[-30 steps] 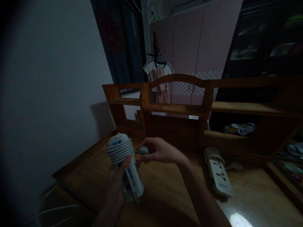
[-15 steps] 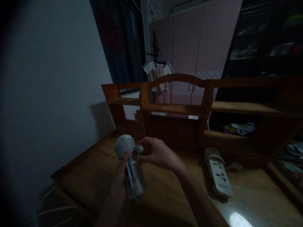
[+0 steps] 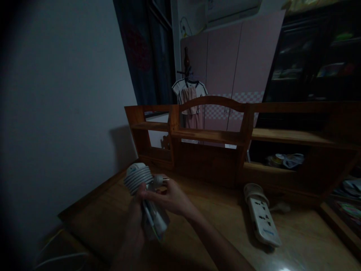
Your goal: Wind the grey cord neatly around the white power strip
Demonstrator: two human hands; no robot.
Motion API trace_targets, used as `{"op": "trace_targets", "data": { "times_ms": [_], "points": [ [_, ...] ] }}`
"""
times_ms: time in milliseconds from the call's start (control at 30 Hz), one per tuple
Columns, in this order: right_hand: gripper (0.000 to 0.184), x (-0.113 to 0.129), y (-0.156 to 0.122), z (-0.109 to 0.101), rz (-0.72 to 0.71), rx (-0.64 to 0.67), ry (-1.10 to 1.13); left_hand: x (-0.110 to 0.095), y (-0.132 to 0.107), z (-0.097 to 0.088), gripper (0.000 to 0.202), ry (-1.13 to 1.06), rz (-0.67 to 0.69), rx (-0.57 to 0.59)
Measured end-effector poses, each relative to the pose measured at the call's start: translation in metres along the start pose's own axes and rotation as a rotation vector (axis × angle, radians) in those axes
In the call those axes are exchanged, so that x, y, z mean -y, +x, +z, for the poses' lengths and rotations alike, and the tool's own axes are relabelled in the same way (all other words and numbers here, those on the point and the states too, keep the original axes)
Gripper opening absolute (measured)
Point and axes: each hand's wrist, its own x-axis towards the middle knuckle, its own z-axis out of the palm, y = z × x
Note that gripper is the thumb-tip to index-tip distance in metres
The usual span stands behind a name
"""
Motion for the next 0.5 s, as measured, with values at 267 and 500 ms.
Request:
{"op": "trace_targets", "data": {
  "times_ms": [267, 500],
  "points": [
    [0.048, -0.03, -0.002, 0.007, 0.053, -0.13, 0.158, 0.02, 0.013, 0.0, 0.058, 0.146, 0.076, -0.057],
    [0.05, -0.023, -0.041, 0.013, 0.195, -0.397, 0.247, 0.032, -0.008, 0.012, 0.058, 0.185, 0.101, -0.017]
  ]
}}
